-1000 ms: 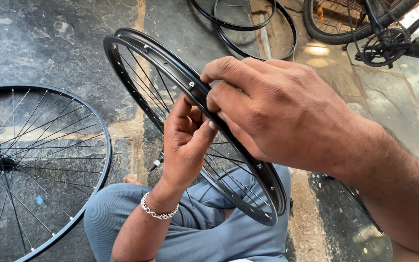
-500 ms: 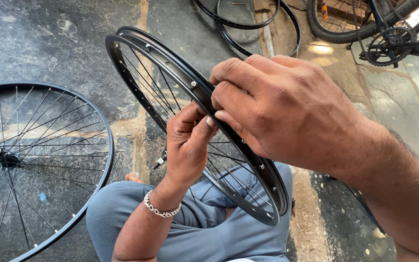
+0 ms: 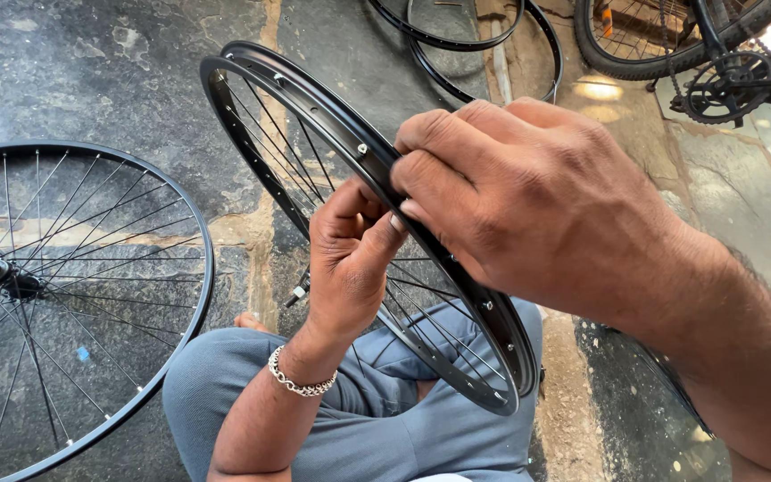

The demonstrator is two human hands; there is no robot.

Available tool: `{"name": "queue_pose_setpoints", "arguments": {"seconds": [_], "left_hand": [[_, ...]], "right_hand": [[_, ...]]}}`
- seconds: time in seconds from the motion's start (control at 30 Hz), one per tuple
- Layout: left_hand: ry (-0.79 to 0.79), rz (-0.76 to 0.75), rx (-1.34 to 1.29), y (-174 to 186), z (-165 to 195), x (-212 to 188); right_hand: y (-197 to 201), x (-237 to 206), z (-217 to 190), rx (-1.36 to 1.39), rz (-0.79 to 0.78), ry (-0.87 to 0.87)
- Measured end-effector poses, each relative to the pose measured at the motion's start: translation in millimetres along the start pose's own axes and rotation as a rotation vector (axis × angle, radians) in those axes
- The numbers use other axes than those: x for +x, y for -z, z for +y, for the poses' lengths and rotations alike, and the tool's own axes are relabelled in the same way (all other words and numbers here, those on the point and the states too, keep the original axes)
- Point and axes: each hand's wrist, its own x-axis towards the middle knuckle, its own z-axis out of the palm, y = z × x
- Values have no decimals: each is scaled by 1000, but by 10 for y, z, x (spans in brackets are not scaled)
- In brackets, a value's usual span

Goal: The person sits on the ground and assembles a bicycle wheel by inserting spokes into the rim and hub. They manipulate the spokes and rim by hand, rotating the wheel to access different sections and ensuring the spokes are properly seated.

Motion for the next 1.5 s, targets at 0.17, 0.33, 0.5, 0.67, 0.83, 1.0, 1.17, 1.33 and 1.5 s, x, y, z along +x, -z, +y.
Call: {"name": "queue_pose_setpoints", "arguments": {"seconds": [0.17,0.33,0.5,0.67,0.83,1.0,1.17,1.33,1.5], "left_hand": [[29,7,5,55,-71,-34],[40,10,-40,30,-63,-25],[81,72,22,-41,31,8],[6,40,59,-37,30,-5],[-56,32,65,40,-86,-51],[-43,13,36,71,-136,-88],[-13,-10,72,54,-60,-50],[-15,-9,58,25,8,-34],[-33,-18,51,18,-73,-44]], "right_hand": [[-5,-26,-12,74,17,-29],[-35,-35,6,77,-6,-37],[-41,-30,32,170,-3,-27],[-50,-30,40,102,-45,-42],[-58,-22,32,133,20,-9],[-82,-24,30,151,0,-13],[-91,-24,48,65,-76,-25],[-67,-30,33,180,-10,-7],[-77,-37,50,158,-104,-55]]}}
